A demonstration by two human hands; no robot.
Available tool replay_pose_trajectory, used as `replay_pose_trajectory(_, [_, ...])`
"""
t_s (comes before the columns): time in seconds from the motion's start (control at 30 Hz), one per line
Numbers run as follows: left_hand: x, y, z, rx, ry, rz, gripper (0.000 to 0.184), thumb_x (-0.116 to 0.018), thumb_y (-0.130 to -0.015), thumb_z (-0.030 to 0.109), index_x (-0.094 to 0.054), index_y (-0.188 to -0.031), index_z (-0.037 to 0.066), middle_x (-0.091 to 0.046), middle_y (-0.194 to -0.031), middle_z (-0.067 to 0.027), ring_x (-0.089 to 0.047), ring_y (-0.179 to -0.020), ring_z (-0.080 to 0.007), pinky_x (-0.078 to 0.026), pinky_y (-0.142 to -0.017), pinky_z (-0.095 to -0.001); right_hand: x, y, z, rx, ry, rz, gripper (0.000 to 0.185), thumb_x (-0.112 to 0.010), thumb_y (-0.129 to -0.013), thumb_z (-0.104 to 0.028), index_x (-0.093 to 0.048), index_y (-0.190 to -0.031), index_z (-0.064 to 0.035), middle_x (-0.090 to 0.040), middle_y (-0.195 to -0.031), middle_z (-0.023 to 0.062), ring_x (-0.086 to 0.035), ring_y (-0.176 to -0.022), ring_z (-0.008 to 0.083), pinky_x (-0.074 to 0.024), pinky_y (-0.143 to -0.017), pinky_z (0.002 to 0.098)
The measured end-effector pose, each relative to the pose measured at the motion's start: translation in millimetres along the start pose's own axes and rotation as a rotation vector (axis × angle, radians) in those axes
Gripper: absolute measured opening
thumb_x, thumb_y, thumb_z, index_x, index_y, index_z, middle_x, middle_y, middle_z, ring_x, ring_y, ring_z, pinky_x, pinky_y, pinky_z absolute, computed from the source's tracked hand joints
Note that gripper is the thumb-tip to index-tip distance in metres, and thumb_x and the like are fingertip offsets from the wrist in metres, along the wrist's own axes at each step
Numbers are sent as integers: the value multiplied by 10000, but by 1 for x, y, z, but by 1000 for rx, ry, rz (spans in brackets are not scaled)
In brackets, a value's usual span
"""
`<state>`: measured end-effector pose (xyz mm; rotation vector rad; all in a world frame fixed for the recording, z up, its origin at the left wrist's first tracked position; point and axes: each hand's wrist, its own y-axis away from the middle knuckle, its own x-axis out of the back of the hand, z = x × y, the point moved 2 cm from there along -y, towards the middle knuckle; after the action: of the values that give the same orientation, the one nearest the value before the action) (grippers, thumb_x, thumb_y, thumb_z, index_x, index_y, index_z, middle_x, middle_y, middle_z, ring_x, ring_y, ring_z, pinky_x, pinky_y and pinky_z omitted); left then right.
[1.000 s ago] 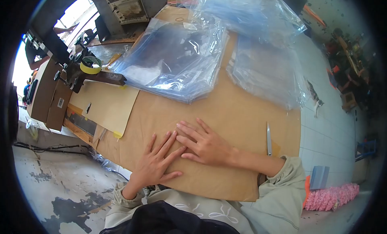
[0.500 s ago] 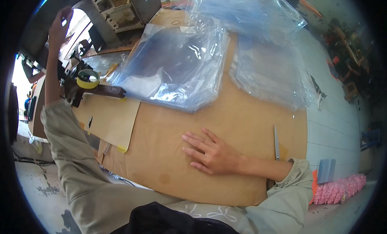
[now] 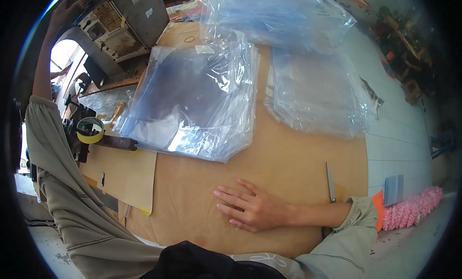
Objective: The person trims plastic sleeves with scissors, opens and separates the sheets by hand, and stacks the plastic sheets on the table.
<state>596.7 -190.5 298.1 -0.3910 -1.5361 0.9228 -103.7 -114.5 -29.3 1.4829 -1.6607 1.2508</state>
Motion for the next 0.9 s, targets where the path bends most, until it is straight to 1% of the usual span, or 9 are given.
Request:
replay_pose_trajectory(0.1, [-15,-1,14,2,12,-42,471,-519,-905,409,-478,-1325,199,-622,-1197,-41,-601,-1086,-189,-436,-928,-301,0,0,1,1,-5,1,361,-562,-887,-269,-562,-1197,-84,-485,-1354,124,-466,-1259,221,-294,-1058,470])
replay_pose_trajectory(0.17, [-22,-4,20,0,5,-57,479,-520,-902,416,-474,-1330,206,-621,-1201,-40,-599,-1088,-190,-437,-927,-302,-2,1,1,3,-24,6,361,-553,-890,-267,-552,-1193,-72,-468,-1361,133,-430,-1285,225,-269,-1071,482])
replay_pose_trajectory(0.3, [-38,-11,11,7,-26,-72,494,-522,-895,430,-468,-1339,219,-618,-1207,-38,-597,-1093,-191,-438,-925,-305,-2,1,1,-3,-39,-2,363,-543,-893,-263,-543,-1198,-66,-462,-1361,136,-413,-1297,226,-255,-1077,487])
replay_pose_trajectory(0.4, [-61,-40,-26,-30,-204,-66,520,-518,-876,479,-473,-1336,240,-616,-1211,-40,-599,-1090,-205,-443,-914,-320,-4,2,1,-3,-35,-1,365,-537,-895,-262,-540,-1203,-66,-465,-1358,136,-413,-1297,226,-255,-1078,487])
replay_pose_trajectory(0.5, [-75,-61,-57,-37,-327,-63,536,-500,-861,528,-496,-1316,245,-613,-1210,-54,-596,-1092,-244,-450,-907,-352,-3,1,1,-4,-33,-5,367,-532,-898,-263,-537,-1205,-64,-460,-1361,136,-409,-1299,225,-259,-1076,487])
replay_pose_trajectory(0.6, [-68,-47,-24,28,-429,37,511,-474,-867,541,-528,-1282,247,-609,-1207,-73,-581,-1099,-301,-454,-905,-394,-2,1,1,-5,-34,-18,366,-528,-900,-264,-535,-1204,-60,-455,-1365,137,-407,-1300,225,-265,-1072,488])
replay_pose_trajectory(0.73, [-61,-19,17,150,-518,287,473,-437,-885,531,-536,-1255,254,-600,-1209,-89,-563,-1102,-349,-457,-898,-453,-2,2,2,-5,-43,-12,372,-526,-901,-266,-528,-1208,-57,-450,-1369,136,-401,-1304,225,-266,-1071,490])
replay_pose_trajectory(0.83, [-35,13,80,121,-601,257,499,-410,-892,545,-514,-1266,231,-591,-1218,-106,-565,-1099,-352,-458,-889,-473,-3,2,1,-4,-47,-13,376,-526,-901,-268,-524,-1212,-56,-448,-1370,137,-399,-1305,225,-266,-1070,491])
replay_pose_trajectory(0.9, [-30,-5,41,73,-596,311,525,-395,-894,556,-501,-1273,208,-583,-1223,-122,-561,-1101,-357,-460,-883,-479,-3,2,1,-4,-43,-16,377,-526,-901,-268,-522,-1212,-56,-447,-1371,137,-397,-1306,226,-265,-1070,492])
